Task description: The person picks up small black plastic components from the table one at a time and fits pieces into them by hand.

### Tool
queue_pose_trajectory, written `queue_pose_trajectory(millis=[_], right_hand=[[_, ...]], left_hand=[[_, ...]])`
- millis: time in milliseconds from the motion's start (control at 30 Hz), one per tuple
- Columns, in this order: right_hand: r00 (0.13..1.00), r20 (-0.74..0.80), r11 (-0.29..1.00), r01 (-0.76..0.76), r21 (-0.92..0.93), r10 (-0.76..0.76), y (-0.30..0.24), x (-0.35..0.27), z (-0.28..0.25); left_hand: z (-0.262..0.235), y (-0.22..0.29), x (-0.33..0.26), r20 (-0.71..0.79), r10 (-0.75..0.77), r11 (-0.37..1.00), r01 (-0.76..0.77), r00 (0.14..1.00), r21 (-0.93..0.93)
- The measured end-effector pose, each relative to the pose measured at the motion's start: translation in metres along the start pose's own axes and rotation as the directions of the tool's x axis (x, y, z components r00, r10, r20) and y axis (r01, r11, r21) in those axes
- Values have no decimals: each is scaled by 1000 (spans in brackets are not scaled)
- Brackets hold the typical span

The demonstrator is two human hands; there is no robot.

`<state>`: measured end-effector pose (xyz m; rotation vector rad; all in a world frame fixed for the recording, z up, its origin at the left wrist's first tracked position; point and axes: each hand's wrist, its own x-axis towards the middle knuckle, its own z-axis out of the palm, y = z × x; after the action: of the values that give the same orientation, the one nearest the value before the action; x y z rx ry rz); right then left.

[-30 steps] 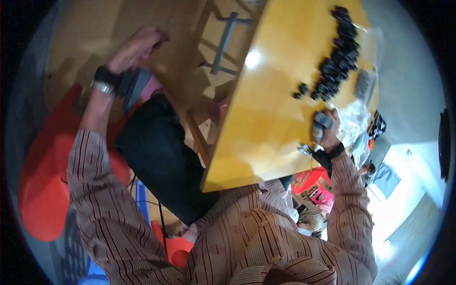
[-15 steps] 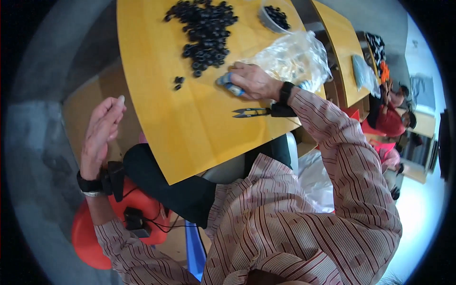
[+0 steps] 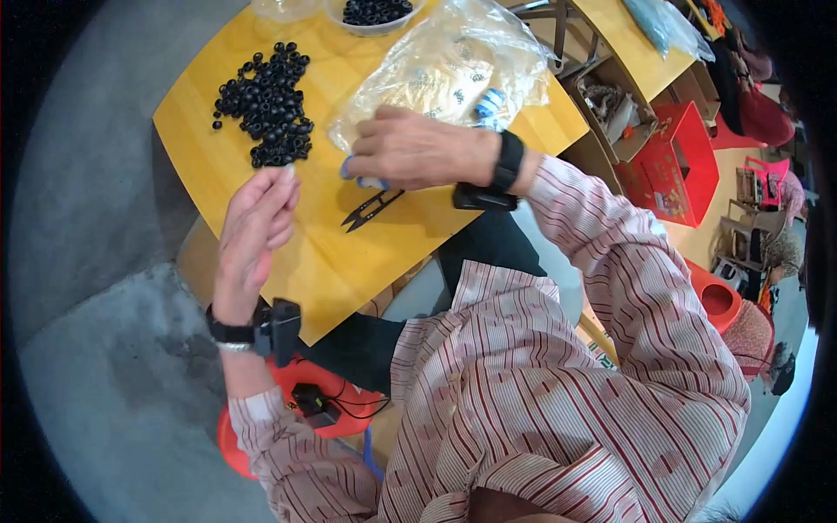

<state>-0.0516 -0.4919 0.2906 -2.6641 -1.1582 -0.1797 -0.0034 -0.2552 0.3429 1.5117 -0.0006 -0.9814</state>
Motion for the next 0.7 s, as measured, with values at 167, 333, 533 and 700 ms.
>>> queue_pose_trajectory(millis=[167, 333, 533, 700], right_hand=[[947, -131, 955, -295, 12, 294, 15, -86, -20], [869, -146, 879, -478, 7, 473, 6, -145, -15], [839, -187, 859, -496, 127, 512, -12, -166, -14], [836, -197, 858, -494, 139, 512, -19, -174, -4]], left_hand=[[49, 1, 54, 56, 32, 996, -28, 998, -84], [77, 0, 106, 181, -4, 990, 30, 983, -140], [91, 6, 103, 34, -18, 992, 22, 999, -120], [79, -6, 90, 20, 56, 991, -53, 998, -125]])
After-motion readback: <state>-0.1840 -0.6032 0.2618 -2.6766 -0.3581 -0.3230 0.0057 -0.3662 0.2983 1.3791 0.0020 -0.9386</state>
